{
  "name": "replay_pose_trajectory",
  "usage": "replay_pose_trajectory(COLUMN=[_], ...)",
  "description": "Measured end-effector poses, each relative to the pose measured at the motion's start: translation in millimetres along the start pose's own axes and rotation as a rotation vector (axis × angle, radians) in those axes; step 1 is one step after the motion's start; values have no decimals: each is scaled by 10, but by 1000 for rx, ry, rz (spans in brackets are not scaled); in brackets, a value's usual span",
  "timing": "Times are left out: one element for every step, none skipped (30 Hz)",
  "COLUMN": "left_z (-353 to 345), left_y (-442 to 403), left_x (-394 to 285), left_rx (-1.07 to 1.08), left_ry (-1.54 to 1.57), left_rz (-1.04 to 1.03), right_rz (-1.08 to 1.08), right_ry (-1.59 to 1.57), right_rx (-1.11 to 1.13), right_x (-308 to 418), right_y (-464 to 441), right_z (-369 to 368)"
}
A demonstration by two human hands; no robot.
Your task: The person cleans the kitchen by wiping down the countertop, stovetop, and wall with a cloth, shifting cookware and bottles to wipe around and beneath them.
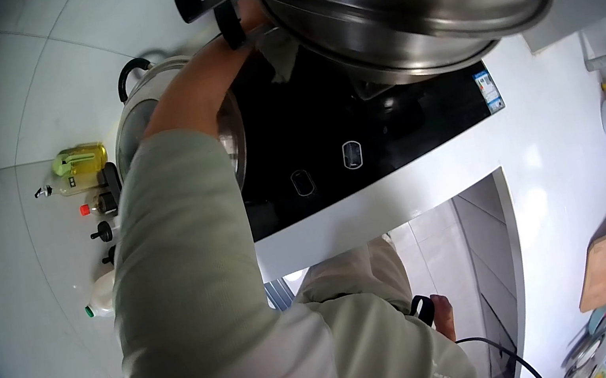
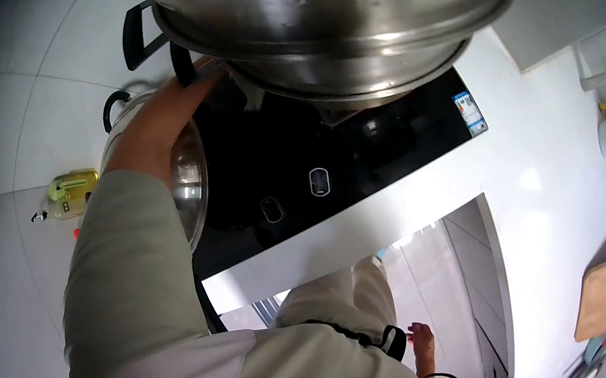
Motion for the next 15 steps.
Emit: replay_pose_trajectory(left_z=[-38,-84,-134,-209,-275,-341,-415,-453,-483,-497,-499,-425,-557,-590,-676], left_y=[-6,12,67,110,171,224,301,368,458,552,656,799,807,879,1008], left_x=[40,81,136,185,206,216,223,202,157,94,-2,-216,-153,-245,-343], left_rx=[-37,-74,-108,-139,-175,-208,-242,-271,-307,-339,-369,-401,-446,-453,-327], left_ry=[13,9,-8,-24,-51,-76,-110,-143,-189,-243,-304,-364,-611,-615,-725], left_rz=[15,28,39,48,57,61,68,67,62,55,35,-10,-60,-56,11], right_rz=[-55,-110,-103,-70,-36,-39,42,-21,-85,-85,-94,-102,-145,-139,-113], right_ry=[1,1,10,-10,-31,-28,-53,-101,-150,-144,-148,-153,-96,-93,-101], right_rx=[-22,-45,-45,-38,-31,-33,-10,-7,-8,-3,28,58,34,39,29], right_x=[79,158,99,26,-45,-136,-100,-155,-202,-237,-297,-292,-293,-283,-289], right_y=[47,97,81,73,66,50,61,51,48,37,-9,-24,-73,-108,-145], right_z=[2,5,18,28,38,40,34,33,32,63,64,56,64,70,89])
Point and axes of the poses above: each hand's wrist, its own y-axis away from the middle knuckle, its own z-axis out of the back of the hand, x = y × z, the point moved 7 cm from there along -y, towards the middle knuckle, and after that the axes turned 7 degrees about -x, right-handed, at the moved point
